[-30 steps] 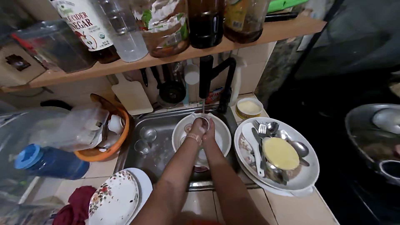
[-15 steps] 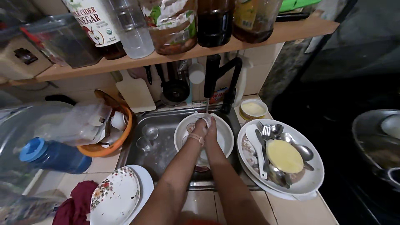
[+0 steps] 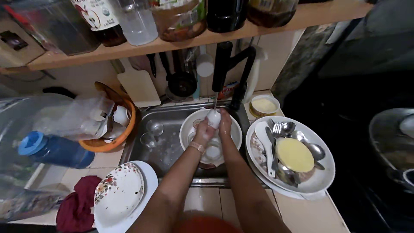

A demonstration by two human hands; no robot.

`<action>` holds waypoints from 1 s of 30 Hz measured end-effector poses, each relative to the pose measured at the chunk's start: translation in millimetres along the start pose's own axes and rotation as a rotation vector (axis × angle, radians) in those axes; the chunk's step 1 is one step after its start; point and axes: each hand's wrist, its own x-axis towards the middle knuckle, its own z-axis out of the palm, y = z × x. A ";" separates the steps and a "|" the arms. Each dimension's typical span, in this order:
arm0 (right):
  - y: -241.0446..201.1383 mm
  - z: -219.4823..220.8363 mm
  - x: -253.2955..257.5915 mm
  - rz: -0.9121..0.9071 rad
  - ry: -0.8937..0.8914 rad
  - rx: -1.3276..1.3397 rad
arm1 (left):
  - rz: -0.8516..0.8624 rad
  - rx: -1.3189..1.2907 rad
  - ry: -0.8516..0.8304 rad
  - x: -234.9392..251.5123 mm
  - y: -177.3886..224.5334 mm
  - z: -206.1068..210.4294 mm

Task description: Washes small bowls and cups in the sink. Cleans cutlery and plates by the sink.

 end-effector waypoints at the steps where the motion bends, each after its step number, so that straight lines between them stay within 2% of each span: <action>1: 0.5 -2.6 -2.0 0.085 -0.009 0.016 | 0.003 0.035 -0.019 -2.9 4.7 -1.4; 4: 5.4 -8.7 -6.1 0.312 -0.062 -0.161 | 0.074 0.381 -0.108 -12.1 28.2 -11.4; 8: -15.8 -20.5 -16.2 0.412 -0.546 -0.859 | 0.315 1.236 -0.122 -38.0 78.9 -27.8; 10: -21.4 -25.5 -24.7 0.399 -0.727 -1.040 | 0.466 1.565 -0.049 -38.5 98.2 -34.6; 12: -24.3 -28.4 -33.4 0.405 -0.788 -1.126 | 0.531 1.798 0.073 -29.5 114.2 -48.5; 15: -21.6 -23.1 -38.5 0.347 -0.652 -1.084 | 0.451 1.935 0.224 -7.7 132.9 -75.9; 18: -13.8 -5.6 -26.8 0.240 -0.574 -0.993 | 0.275 2.041 0.235 12.0 140.1 -99.9; 23: -2.2 26.0 1.4 0.172 -0.805 -1.074 | 0.059 2.284 0.147 24.4 125.9 -130.4; 26: 3.3 36.3 12.6 0.180 -0.895 -1.162 | 0.032 2.314 0.164 32.7 118.8 -145.8; 30: 5.5 35.3 15.6 0.276 -0.748 -1.211 | 0.075 2.280 0.208 38.8 119.8 -150.0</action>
